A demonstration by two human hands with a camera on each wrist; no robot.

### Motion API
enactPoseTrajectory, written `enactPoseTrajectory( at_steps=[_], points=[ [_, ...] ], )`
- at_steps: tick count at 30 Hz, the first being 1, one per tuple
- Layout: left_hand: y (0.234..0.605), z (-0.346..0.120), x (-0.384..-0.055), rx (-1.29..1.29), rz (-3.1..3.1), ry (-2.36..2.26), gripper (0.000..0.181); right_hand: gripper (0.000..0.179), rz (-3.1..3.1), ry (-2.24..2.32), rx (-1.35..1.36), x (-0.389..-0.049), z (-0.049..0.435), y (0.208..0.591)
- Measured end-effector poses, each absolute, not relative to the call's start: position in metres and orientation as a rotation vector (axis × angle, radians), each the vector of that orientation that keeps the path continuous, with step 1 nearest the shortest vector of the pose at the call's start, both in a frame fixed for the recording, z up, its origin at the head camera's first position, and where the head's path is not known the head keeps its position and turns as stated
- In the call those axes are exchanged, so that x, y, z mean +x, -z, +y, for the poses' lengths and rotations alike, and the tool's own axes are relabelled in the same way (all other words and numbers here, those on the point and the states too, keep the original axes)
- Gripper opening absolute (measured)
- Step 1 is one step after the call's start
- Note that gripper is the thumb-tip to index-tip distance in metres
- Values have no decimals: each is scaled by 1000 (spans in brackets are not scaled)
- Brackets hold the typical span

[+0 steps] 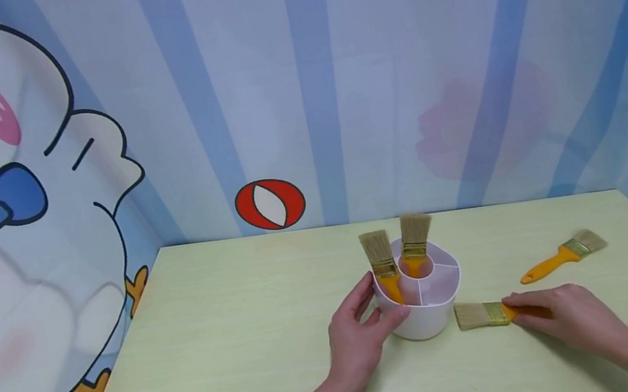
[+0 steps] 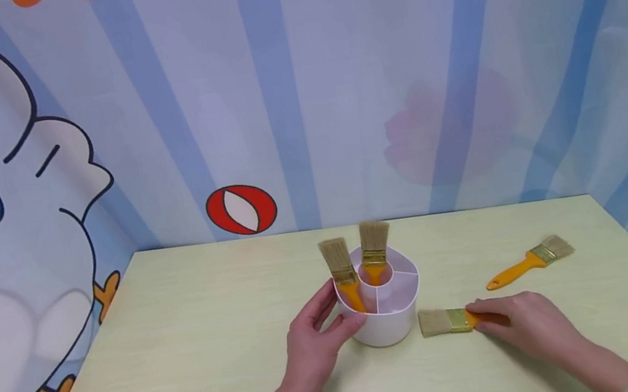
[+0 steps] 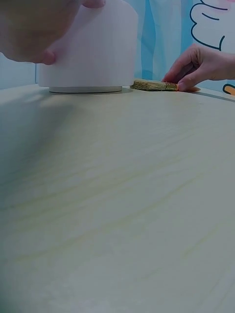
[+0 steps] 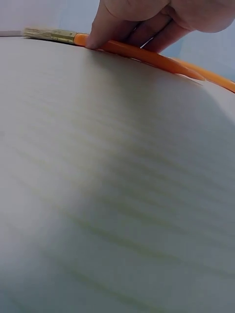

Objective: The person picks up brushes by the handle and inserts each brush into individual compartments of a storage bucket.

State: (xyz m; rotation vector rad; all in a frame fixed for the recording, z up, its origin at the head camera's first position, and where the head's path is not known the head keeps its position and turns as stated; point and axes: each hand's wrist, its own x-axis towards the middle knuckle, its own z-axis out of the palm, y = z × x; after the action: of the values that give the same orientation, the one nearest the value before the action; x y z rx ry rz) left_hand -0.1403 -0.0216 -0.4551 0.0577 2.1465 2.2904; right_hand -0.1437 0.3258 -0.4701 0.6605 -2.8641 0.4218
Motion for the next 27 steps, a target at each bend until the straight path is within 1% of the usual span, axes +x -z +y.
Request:
enactPoseTrajectory(
  at_steps=[10,16,21,27],
  points=[
    [456,-21,-141,69,2138,-2297,73,28,-2800,-297,755,-143,320,468],
    [456,-21,-141,79,2134,-2298,73,28,-2760,-345,761,-138,325,463],
    [455,-22,-141,74,2139,-2293,73,28,-2767,-522,674,-134,331,455],
    [455,-22,-141,73,2147,-2288,72,26,-2768,-928,518,-130,326,438]
  ],
)
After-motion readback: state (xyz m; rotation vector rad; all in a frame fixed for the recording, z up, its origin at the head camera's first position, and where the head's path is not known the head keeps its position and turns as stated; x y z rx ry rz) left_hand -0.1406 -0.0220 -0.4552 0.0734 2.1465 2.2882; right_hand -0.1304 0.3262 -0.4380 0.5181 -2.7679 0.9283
